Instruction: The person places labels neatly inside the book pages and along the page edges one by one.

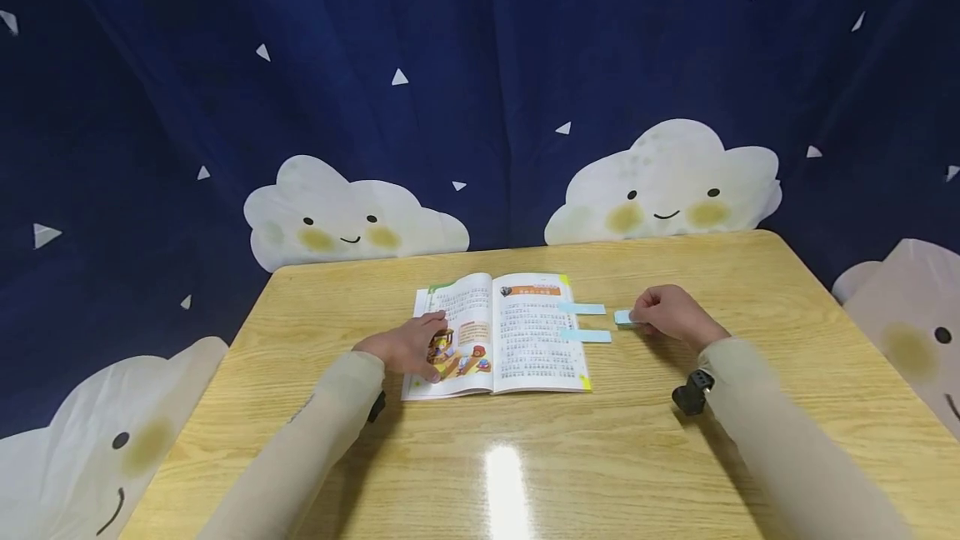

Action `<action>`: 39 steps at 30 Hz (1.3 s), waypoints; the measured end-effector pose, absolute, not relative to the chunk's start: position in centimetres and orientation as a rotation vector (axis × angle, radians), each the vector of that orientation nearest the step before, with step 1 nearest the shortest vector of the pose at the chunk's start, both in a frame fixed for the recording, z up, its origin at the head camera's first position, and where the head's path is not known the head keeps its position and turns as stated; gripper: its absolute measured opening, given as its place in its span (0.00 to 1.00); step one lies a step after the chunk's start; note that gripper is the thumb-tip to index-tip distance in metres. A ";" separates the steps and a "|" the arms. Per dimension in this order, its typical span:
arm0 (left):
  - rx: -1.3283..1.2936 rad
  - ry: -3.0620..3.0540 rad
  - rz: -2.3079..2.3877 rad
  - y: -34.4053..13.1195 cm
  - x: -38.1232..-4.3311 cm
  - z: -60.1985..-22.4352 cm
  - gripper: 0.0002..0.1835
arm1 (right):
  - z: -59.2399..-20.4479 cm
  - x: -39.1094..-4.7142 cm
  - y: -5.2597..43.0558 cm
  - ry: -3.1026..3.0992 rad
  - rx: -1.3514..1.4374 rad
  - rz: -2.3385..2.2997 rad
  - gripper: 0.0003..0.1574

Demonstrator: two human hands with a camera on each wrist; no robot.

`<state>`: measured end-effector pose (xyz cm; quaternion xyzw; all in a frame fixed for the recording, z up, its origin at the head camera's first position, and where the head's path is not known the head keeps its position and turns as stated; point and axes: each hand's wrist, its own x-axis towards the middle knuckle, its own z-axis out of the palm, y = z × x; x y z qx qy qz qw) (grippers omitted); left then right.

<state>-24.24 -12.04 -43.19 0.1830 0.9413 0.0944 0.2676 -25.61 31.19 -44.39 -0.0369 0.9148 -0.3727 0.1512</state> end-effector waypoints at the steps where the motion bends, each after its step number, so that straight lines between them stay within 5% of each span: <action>1: 0.492 2.539 0.258 -12.0 -24.2 -43.2 0.50 | -44.3 -25.3 31.3 2.613 -0.107 -1.093 0.12; 16: 0.481 2.540 0.267 -12.1 -24.0 -43.2 0.50 | -43.5 -21.1 26.5 2.523 -0.300 -1.262 0.11; 39: 0.507 2.530 0.273 -12.1 -24.3 -43.2 0.49 | -46.4 -20.2 24.1 2.518 -0.331 -1.242 0.07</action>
